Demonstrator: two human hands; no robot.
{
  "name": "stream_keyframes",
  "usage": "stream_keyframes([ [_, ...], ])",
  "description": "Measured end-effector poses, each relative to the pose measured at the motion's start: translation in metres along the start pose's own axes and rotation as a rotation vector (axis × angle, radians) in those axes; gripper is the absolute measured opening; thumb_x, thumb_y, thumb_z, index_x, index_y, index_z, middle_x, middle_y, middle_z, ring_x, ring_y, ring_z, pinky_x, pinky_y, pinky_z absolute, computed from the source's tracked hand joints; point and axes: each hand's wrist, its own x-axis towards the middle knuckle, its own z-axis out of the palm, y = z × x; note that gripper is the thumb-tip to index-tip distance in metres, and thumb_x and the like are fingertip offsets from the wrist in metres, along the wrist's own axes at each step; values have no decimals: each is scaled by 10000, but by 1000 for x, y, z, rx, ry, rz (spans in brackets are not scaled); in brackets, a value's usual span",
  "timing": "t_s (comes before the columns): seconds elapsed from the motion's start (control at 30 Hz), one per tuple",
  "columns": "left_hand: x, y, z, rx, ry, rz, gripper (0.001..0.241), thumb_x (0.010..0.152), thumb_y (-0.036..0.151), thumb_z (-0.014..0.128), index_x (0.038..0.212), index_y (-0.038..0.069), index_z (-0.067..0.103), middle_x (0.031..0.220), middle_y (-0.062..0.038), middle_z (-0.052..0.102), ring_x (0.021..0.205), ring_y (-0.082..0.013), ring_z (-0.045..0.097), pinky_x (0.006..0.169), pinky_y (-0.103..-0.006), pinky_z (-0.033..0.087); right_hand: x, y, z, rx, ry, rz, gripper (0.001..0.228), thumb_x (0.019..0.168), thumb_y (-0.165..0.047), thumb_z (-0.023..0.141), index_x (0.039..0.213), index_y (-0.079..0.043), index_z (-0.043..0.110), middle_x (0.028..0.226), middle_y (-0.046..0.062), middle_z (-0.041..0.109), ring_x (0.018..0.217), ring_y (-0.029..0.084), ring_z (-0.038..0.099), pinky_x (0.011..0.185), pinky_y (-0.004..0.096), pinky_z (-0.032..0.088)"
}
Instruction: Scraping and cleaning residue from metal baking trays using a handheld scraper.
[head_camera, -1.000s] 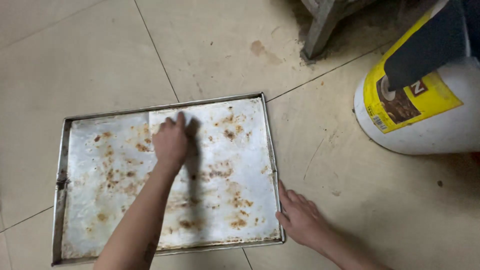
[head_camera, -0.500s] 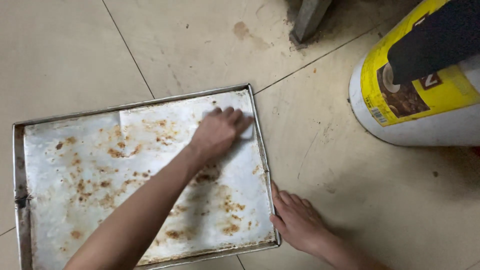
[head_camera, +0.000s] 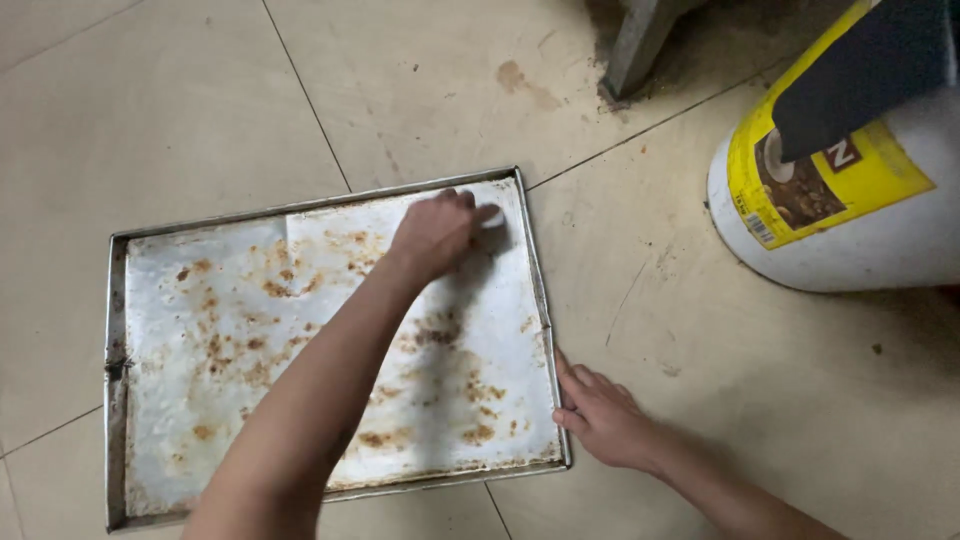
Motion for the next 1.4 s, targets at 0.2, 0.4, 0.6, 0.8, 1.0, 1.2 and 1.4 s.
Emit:
stream_keyframes([
  [0.2, 33, 3, 38, 65, 100, -49, 316, 1054, 188, 646, 1351, 193, 751, 1251, -125, 775, 1091, -338, 744, 866, -461, 637, -9, -18, -12, -31, -136, 79, 931, 1154, -443, 506, 1907, -226, 5, 1427, 39, 616, 1287, 278, 618, 1130, 501, 470],
  [0.4, -68, 112, 7, -46, 119, 100, 637, 1108, 630, 706, 1450, 93, 737, 1140, -110, 774, 837, -227, 741, 613, -363, 640, -5, -11, -16, -2, -64, 62, 953, 1103, -408, 556, 1904, -233, 71, 1430, 79, 637, 1292, 338, 644, 1114, 520, 485],
  [0.6, -132, 160, -12, -50, 72, 175, 350, 1045, 229, 661, 1350, 75, 734, 1121, -115, 695, 950, -279, 691, 837, -392, 576, 3, 1, -12, 25, -98, 25, 1014, 1135, -355, 642, 1912, -174, 15, 1162, -7, 633, 1050, 192, 601, 965, 355, 500],
  [0.8, -81, 45, -17, -168, -117, 39, 446, 1122, 108, 600, 1527, 216, 752, 1216, -171, 792, 1130, -401, 797, 857, -533, 701, 2, 14, -5, 56, -70, -89, 1017, 1150, -541, 652, 1898, -148, 86, 1235, 72, 667, 1175, 389, 722, 978, 591, 558],
  [1.0, -30, 9, 60, 38, 48, -306, 341, 1116, 201, 584, 1395, 310, 748, 1179, -67, 729, 1108, -314, 786, 785, -450, 687, 3, 16, -1, 48, -64, -103, 1000, 1155, -493, 659, 1900, -141, 92, 1234, 102, 673, 1184, 431, 715, 977, 600, 547],
  [1.2, -110, 161, 52, -48, 19, -26, 428, 1096, 184, 536, 1494, 222, 689, 1221, -79, 684, 1134, -307, 720, 850, -446, 622, 7, 28, 9, 69, -65, -85, 928, 1178, -437, 598, 1908, -205, 76, 1267, 66, 650, 1238, 396, 672, 1038, 597, 505],
  [1.4, -175, 219, 30, -7, 60, 128, 396, 1066, 168, 574, 1425, 102, 728, 1170, -125, 653, 1108, -376, 691, 862, -473, 595, 10, 22, 3, 38, -49, -102, 932, 1173, -434, 605, 1911, -278, 58, 1296, 66, 639, 1270, 396, 657, 1063, 611, 499],
])
